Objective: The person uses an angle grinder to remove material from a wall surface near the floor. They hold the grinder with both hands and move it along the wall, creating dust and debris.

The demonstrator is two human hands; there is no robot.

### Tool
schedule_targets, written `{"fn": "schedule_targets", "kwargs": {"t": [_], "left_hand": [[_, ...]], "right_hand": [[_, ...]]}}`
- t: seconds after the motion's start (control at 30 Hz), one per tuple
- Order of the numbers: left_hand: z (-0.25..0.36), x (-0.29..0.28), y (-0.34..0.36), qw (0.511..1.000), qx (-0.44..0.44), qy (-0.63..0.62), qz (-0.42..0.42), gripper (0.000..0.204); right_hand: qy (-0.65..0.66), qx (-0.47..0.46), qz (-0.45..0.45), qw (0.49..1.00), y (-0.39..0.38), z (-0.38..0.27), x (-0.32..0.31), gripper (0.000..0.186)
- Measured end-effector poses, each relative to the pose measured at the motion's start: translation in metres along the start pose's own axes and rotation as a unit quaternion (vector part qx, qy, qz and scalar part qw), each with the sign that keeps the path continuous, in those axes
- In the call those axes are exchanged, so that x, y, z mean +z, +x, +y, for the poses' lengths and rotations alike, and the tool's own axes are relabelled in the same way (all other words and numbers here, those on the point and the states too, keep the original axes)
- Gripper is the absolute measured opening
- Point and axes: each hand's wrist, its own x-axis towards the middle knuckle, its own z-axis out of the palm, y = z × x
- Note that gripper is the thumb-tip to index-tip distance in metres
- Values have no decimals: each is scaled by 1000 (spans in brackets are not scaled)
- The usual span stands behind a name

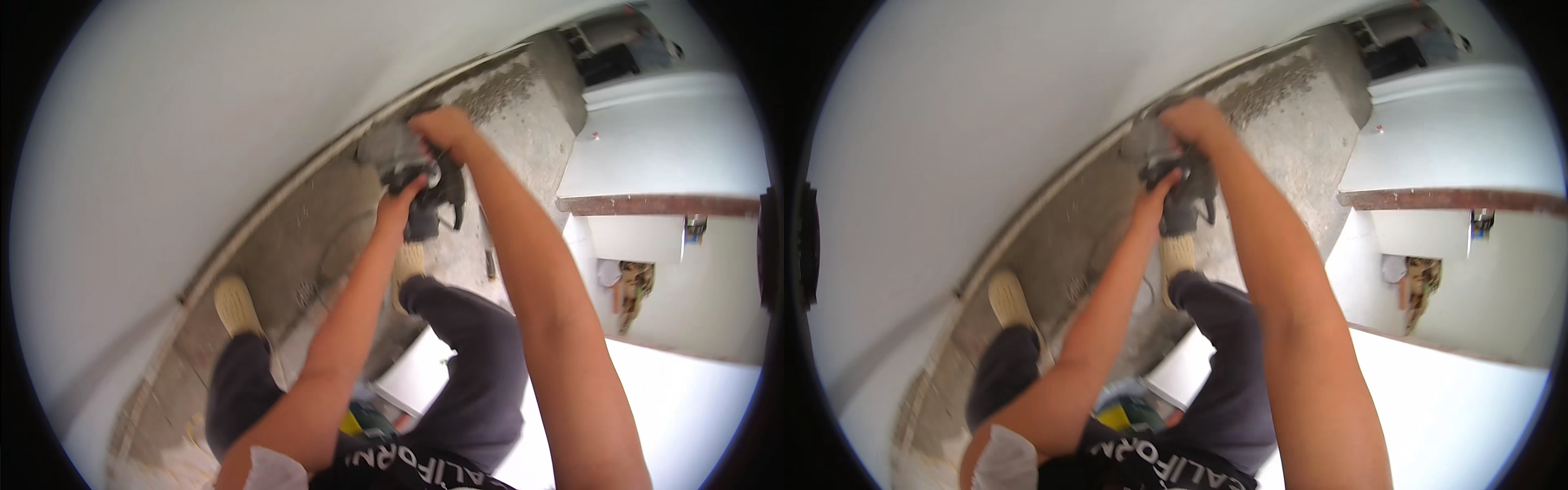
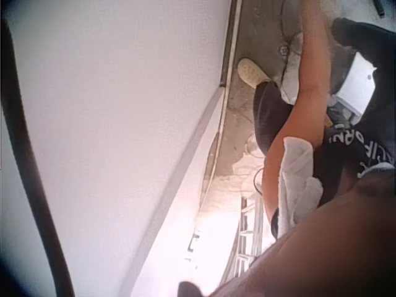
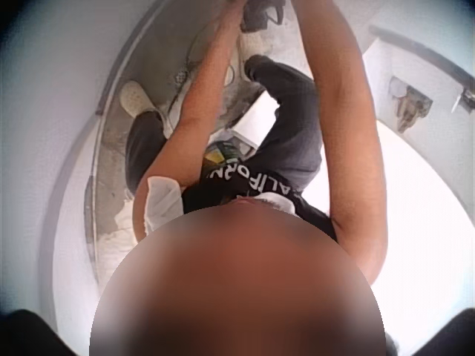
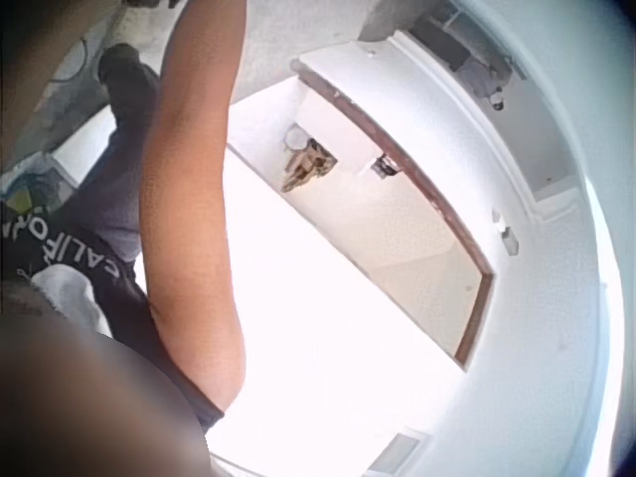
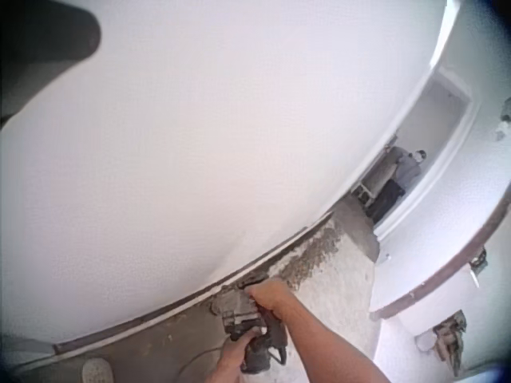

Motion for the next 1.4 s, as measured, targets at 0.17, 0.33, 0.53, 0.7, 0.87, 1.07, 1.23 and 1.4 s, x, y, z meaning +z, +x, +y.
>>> {"fn": "schedule_targets", "kwargs": {"t": [0.17,0.33,0.53,0.7,0.87,1.07,1.23,1.4], "left_hand": [[-2,-18,-10,999,-13,-47,-13,62],[-7,-22,-4,997,-6,-77,-20,67],[-6,-19,-7,998,15,-50,-19,72],[-4,-22,-13,999,5,-26,-18,71],[-5,-18,-17,999,45,-4,3,61],[-10,-14,-22,1000,15,12,1,56],[-13,-24,-20,999,12,42,1,56],[-21,-24,-16,999,8,48,7,49]], "right_hand": [[-119,-17,6,993,-13,-10,18,32],[-152,-20,-19,988,-14,-21,18,32],[-104,-7,-26,994,-13,-21,17,28],[-102,-29,25,994,-10,-1,28,33],[50,-1,37,998,-17,10,28,28],[200,61,32,977,-40,16,24,20],[208,81,24,974,-44,18,31,18],[176,56,31,982,-41,17,34,23]]}}
